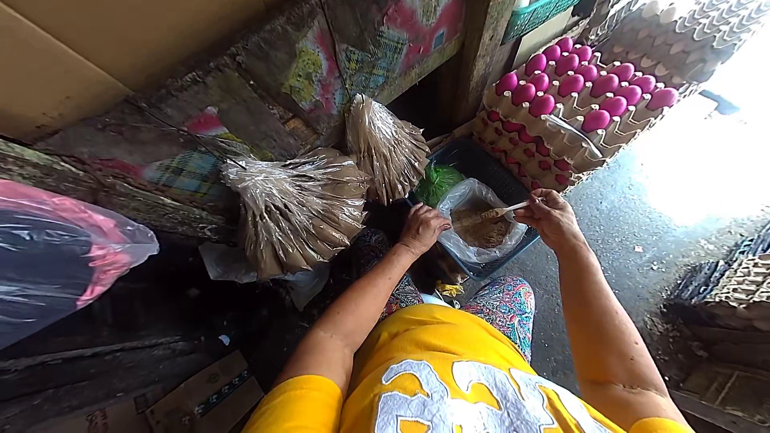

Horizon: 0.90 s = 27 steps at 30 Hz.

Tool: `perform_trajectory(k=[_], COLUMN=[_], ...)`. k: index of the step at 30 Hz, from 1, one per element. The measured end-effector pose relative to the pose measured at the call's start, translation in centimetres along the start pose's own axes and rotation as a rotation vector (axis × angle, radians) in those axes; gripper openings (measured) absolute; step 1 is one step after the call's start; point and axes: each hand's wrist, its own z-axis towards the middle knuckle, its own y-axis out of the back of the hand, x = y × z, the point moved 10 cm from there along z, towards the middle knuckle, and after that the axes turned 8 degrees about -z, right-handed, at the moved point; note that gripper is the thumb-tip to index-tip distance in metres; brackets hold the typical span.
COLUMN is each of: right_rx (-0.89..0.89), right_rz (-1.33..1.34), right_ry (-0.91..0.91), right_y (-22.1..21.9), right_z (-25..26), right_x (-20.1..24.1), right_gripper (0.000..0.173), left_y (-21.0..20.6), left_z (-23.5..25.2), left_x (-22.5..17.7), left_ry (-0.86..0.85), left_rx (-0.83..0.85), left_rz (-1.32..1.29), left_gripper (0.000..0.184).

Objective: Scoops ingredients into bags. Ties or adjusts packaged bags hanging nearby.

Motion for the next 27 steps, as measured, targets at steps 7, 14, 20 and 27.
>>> perform_trajectory(k=[7,14,20,27], right_rx=[-0.005,0.011,0.007,0.084], right_rz=[0.02,0.012,-0.03,-0.301], right_ry=[-0.015,-0.013,-0.037,0.091], right_y=[0.0,-0.5,-1.1,-3.5], right_z=[-0.2,-0.1,0.0,-1.8], right_x=[-0.5,-0.9,-1.4,1.5], right_gripper=[0.01,0.009,0.01,0.022], left_y=[-0.4,-0.5,-0.7,-0.9], left_z=[-0.1,0.1,0.3,0.5], left_x=[0.1,-0.3,-0.3,-0.6], left_ry=[0.013,0.018,0.044,0.103], left_rx=[0.025,0.038,0.054,0.034], left_rz=[0.0,-0.013,-0.026,-0.112], left_gripper=[0.014,0.015,0.014,0.018])
